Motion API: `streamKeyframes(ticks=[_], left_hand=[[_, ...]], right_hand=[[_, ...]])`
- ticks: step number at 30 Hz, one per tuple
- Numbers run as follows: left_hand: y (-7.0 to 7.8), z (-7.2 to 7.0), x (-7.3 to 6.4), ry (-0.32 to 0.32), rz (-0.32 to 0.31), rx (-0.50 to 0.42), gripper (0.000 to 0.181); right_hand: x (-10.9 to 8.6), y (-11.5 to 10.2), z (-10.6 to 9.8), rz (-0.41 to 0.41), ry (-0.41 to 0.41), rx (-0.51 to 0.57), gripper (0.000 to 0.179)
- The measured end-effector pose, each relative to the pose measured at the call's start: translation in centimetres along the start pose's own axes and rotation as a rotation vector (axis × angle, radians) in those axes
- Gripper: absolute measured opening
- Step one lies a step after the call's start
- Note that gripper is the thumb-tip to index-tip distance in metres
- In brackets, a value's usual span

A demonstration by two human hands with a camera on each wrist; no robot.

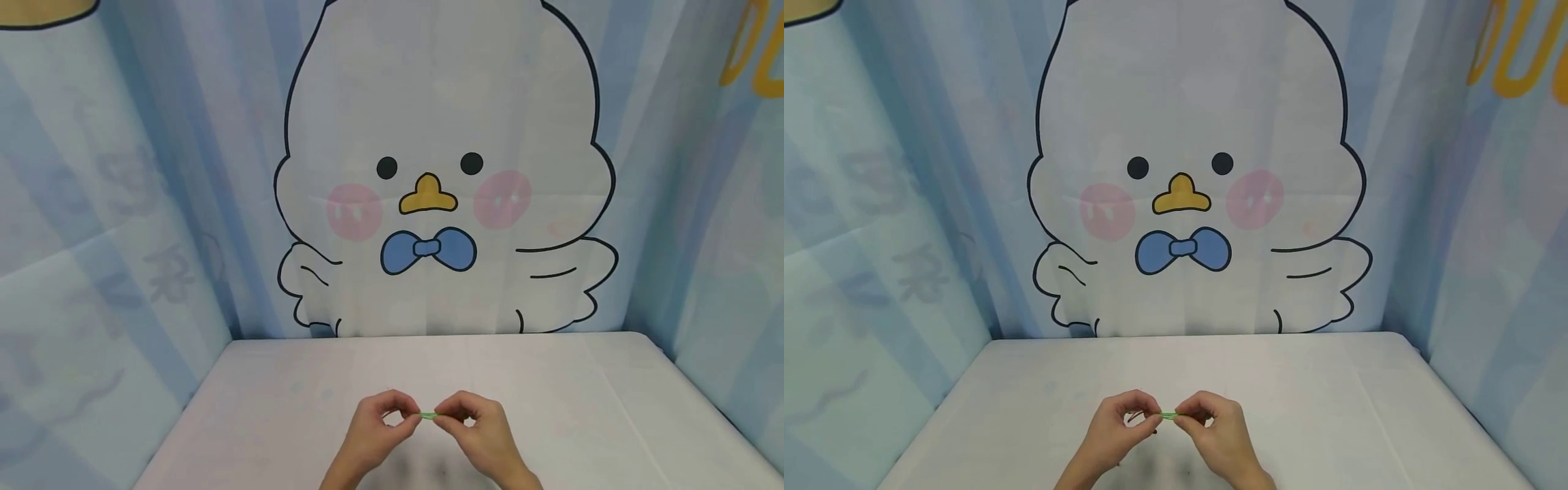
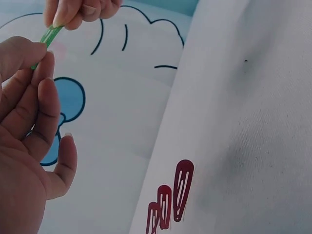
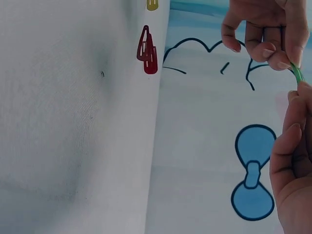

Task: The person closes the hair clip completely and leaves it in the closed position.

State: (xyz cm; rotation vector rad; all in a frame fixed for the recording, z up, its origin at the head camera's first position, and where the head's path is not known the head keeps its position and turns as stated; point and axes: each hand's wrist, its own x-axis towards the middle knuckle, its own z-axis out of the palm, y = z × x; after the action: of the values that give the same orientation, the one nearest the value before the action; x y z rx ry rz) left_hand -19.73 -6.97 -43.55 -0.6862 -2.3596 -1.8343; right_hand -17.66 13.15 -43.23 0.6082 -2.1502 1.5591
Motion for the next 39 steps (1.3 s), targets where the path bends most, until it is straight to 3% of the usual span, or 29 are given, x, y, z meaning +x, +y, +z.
streamKeyframes(ticks=[11,18,23,33,39], left_hand=[[0.1,0.6,0.1,0.055,-0.045,0.046,0.005],[0.1,1.0,0.2,0.092,-0.075,0.058,0.004],[0.1,1.0,0.4,0.101,-0.081,0.037,0.004],[-0.1,0.7,0.4,0.097,-0.149,-0.072,0.007],[-0.1,0.5,0.4,0.07,-0.154,-0.07,0.009]], right_hand=[[0.0,-0.5,0.4,0.1,0.031,-0.034,0.024],[0.1,-0.4,0.5,0.082,0.049,-0.067,0.026],[0.2,-0.1,0.5,0.01,0.063,-0.123,0.027],[0.1,0.8,0.4,-0.286,0.018,-0.286,0.032],[0.1,1.0,0.4,-0.313,-0.001,-0.299,0.033]])
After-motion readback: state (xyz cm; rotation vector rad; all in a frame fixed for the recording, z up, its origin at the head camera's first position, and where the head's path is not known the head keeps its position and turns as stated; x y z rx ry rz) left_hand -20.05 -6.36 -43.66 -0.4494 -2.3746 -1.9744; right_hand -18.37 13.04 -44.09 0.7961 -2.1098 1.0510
